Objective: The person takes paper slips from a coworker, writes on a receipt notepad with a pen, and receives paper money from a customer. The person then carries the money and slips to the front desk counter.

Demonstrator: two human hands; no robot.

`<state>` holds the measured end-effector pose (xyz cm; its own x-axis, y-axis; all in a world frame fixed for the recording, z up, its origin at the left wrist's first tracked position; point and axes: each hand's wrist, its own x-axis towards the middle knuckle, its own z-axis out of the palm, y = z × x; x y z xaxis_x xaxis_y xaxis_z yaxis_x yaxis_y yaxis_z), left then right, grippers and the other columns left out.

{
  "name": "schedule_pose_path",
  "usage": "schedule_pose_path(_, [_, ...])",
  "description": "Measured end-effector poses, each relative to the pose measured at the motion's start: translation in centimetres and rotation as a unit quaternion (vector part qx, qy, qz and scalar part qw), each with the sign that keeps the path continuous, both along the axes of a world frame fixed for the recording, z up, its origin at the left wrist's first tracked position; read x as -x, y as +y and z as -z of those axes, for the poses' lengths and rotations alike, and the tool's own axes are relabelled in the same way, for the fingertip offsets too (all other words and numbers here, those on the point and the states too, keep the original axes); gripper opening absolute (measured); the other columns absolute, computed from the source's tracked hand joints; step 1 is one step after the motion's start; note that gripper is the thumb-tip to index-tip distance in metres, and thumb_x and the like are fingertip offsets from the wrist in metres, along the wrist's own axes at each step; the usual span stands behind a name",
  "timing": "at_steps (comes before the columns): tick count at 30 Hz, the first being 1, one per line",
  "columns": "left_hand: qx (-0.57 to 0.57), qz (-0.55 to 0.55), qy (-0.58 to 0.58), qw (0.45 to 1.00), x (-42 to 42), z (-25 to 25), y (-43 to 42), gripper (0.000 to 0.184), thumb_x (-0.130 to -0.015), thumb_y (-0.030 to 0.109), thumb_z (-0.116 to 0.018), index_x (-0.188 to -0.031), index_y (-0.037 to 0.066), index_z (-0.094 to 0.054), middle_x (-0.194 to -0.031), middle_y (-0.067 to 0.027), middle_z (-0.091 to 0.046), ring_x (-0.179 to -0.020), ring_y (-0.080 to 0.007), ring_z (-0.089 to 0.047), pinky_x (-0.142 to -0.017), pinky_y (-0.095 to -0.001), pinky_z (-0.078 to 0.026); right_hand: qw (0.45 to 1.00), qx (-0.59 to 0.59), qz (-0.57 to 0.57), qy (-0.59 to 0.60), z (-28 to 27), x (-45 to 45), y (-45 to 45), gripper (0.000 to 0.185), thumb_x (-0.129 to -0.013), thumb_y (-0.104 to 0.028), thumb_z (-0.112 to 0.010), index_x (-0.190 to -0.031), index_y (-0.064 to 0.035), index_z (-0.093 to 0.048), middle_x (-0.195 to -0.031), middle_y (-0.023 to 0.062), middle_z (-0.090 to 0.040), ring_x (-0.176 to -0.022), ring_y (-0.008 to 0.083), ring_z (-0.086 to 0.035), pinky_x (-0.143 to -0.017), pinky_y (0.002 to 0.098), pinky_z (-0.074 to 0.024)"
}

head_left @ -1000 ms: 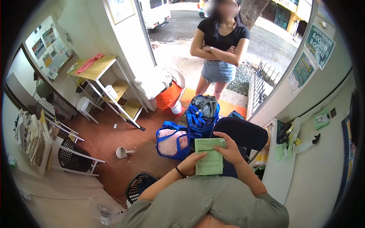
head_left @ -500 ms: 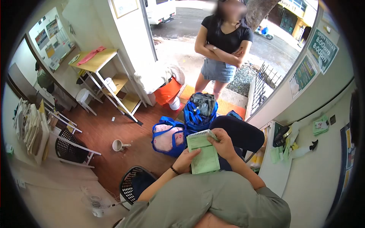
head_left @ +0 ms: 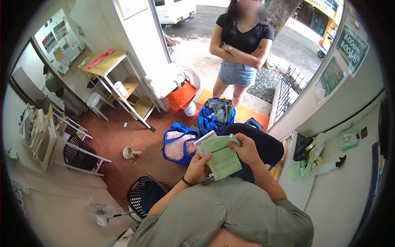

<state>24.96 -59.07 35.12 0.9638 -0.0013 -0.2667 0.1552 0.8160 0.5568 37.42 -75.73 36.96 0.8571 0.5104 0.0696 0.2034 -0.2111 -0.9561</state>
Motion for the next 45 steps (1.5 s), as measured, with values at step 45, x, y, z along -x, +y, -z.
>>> schedule_pose_path(45, [0.037,-0.029,0.035,0.998,3.4,0.1,1.1,0.04,-0.09,0.007,-0.047,-0.129,0.008,-0.038,-0.121,-0.0103,-0.052,-0.111,-0.0301,-0.055,-0.091,-0.0504,-0.047,0.949,-0.091,-0.219,0.207,-2.7,3.2,8.3,0.026,-0.083,-0.019,-0.069,-0.07,-0.0055,-0.051,-0.062,-0.002,-0.053,-0.056,0.0025,-0.047,-0.049,0.0193,-0.037])
